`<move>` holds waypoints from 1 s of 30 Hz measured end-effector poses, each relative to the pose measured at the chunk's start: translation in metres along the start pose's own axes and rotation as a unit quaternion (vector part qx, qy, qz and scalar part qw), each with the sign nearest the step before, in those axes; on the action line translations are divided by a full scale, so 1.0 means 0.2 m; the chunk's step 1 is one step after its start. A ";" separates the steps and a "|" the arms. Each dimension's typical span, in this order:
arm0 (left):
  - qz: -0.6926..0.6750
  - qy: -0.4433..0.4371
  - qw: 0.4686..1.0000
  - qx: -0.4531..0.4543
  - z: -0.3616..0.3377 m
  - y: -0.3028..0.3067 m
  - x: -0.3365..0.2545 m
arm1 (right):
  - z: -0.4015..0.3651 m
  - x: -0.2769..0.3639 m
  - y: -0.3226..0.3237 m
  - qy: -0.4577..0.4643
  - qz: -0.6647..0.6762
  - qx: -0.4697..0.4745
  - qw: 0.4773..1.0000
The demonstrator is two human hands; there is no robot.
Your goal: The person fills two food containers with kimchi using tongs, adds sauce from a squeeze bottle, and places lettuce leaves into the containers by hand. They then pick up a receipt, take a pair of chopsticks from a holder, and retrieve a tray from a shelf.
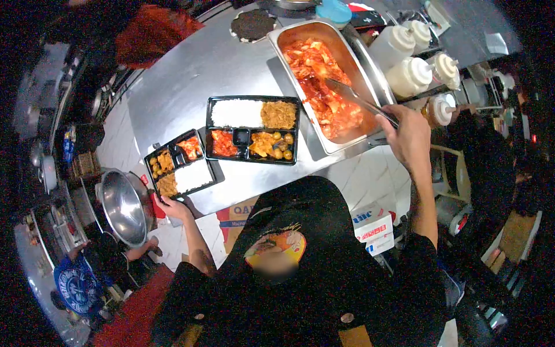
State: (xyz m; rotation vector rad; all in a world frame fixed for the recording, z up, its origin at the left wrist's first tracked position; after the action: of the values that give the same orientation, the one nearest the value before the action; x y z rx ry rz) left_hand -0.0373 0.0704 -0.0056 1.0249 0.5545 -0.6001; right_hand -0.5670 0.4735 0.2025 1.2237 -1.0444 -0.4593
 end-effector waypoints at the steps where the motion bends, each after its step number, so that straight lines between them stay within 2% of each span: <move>1: 0.008 -0.002 1.000 0.000 0.00 0.00 0.00 | -0.01 -0.01 -0.01 -0.025 -0.012 0.010 1.000; 4: -0.026 0.007 1.000 0.015 0.00 -0.02 0.04 | -0.04 -0.07 -0.02 -0.047 0.024 0.017 0.998; 6: 0.000 -0.015 1.000 0.007 0.00 0.00 0.03 | -0.06 -0.13 -0.01 0.015 0.075 -0.004 0.997; 8: -0.006 -0.004 1.000 0.008 0.01 0.01 0.02 | -0.09 -0.08 0.04 -0.012 0.136 0.024 0.990; 10: -0.027 0.020 0.999 0.019 0.01 0.00 0.03 | -0.12 0.05 0.10 -0.016 0.137 0.017 0.990; 11: -0.065 0.043 0.997 0.028 0.00 0.00 0.04 | -0.12 0.09 0.11 0.017 0.136 0.004 0.991; 14: -0.053 0.035 0.997 0.034 0.01 0.01 0.02 | -0.15 0.43 0.09 0.064 0.165 0.027 0.984; 16: -0.068 0.037 0.996 0.035 0.02 0.00 0.04 | -0.16 0.69 0.01 0.185 0.118 0.033 0.975; 18: -0.079 0.042 0.995 0.036 0.02 0.00 0.04 | -0.16 0.88 -0.17 0.114 0.177 0.085 0.974; 20: -0.087 0.051 0.994 0.037 0.02 0.00 0.05 | -0.16 1.11 -0.37 0.150 0.206 0.143 0.956; 22: -0.089 0.072 0.993 0.039 0.02 0.01 0.04 | -0.17 1.29 -0.57 0.213 0.137 0.152 0.955; 24: -0.083 0.062 0.994 0.044 0.03 0.01 0.05 | -0.18 1.38 -0.77 0.284 0.057 0.118 0.950; 25: -0.072 0.063 0.994 0.044 0.02 0.01 0.06 | -0.19 1.46 -0.83 0.327 0.080 0.084 0.938; 26: -0.060 0.065 0.995 0.044 0.02 0.01 0.06 | -0.19 1.50 -0.89 0.303 0.027 0.139 0.942; 29: -0.065 0.068 0.995 0.044 0.03 0.01 0.06 | -0.21 1.61 -0.87 0.300 -0.040 0.130 0.944; 30: -0.052 0.062 0.995 0.049 0.02 0.02 0.06 | -0.19 1.61 -0.83 0.242 -0.071 0.159 0.954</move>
State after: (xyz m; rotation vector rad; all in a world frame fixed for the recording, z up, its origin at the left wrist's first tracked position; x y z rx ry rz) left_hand -0.0255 0.0652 -0.0097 1.1361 0.6975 -0.6641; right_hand -0.3389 0.1891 0.1791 1.6058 -0.6216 -0.0840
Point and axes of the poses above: each hand's wrist, its own z-axis towards the middle knuckle, its own y-axis out of the back of the hand, x = y × z, the point moved 7 cm from there along z, towards the middle knuckle, and after that the axes turned 7 degrees about z, right-handed, at the moved point
